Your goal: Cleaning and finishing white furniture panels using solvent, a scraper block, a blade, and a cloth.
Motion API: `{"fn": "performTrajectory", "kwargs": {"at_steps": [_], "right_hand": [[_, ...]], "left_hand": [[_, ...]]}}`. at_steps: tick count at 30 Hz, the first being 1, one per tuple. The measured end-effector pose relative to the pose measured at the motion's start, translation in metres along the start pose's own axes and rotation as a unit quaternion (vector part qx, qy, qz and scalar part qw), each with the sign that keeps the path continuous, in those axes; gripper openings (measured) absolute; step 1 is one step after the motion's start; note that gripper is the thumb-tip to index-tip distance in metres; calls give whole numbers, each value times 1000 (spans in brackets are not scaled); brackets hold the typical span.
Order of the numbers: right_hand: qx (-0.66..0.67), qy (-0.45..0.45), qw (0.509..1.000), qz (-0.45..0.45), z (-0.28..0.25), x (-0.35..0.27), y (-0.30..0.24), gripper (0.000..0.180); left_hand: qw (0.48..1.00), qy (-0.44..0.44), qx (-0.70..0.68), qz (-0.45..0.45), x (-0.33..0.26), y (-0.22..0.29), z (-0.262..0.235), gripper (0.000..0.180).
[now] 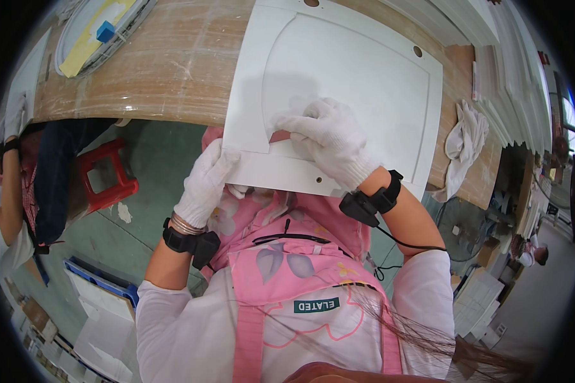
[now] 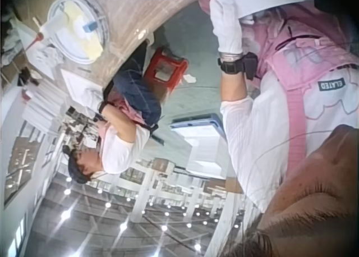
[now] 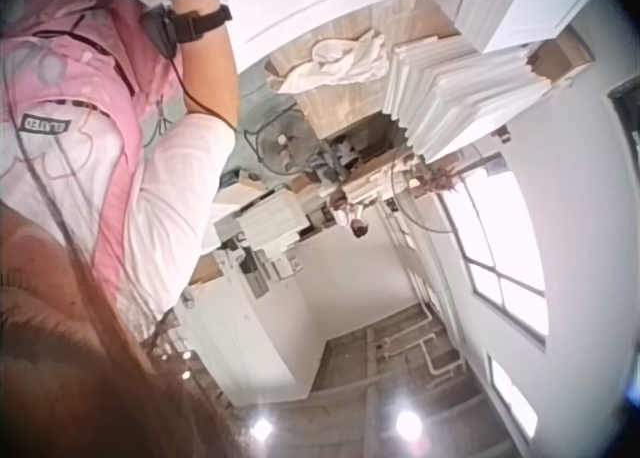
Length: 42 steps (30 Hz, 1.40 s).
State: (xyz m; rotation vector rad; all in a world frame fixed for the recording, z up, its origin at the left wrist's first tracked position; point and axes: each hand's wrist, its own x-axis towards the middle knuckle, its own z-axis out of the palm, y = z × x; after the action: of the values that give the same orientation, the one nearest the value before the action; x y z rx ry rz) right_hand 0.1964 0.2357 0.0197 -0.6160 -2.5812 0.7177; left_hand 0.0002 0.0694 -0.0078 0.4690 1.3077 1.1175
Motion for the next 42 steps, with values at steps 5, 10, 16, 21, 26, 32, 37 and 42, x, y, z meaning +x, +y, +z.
{"fn": "performTrajectory", "kwargs": {"at_steps": [5,10,16,21,26,32,37,42], "right_hand": [[15,-34,999,10,1,-1,3,36],[14,-33,999,16,-3,-1,-7,36],[-7,-29,998,62,8,-6,-25,33],[-40,-49,997,41,13,-6,-28,33],[-57,-44,997,2,10,-3,-29,38],[16,-64,992,110,9,-4,-36,31],[9,-36,997,65,13,-5,-32,16],[-31,-14,999,3,12,-5,-32,25]], "left_hand": [[1000,0,7,0,0,0,1,39],[1000,-4,0,0,0,0,-1,35],[1000,-3,-9,-4,0,1,0,35],[1000,-3,3,4,-1,1,-1,38],[1000,-6,-1,10,-2,2,1,34],[1000,-17,9,11,-1,3,-1,36],[1000,-15,7,15,-1,3,0,37],[1000,-21,5,22,-1,3,0,37]]}}
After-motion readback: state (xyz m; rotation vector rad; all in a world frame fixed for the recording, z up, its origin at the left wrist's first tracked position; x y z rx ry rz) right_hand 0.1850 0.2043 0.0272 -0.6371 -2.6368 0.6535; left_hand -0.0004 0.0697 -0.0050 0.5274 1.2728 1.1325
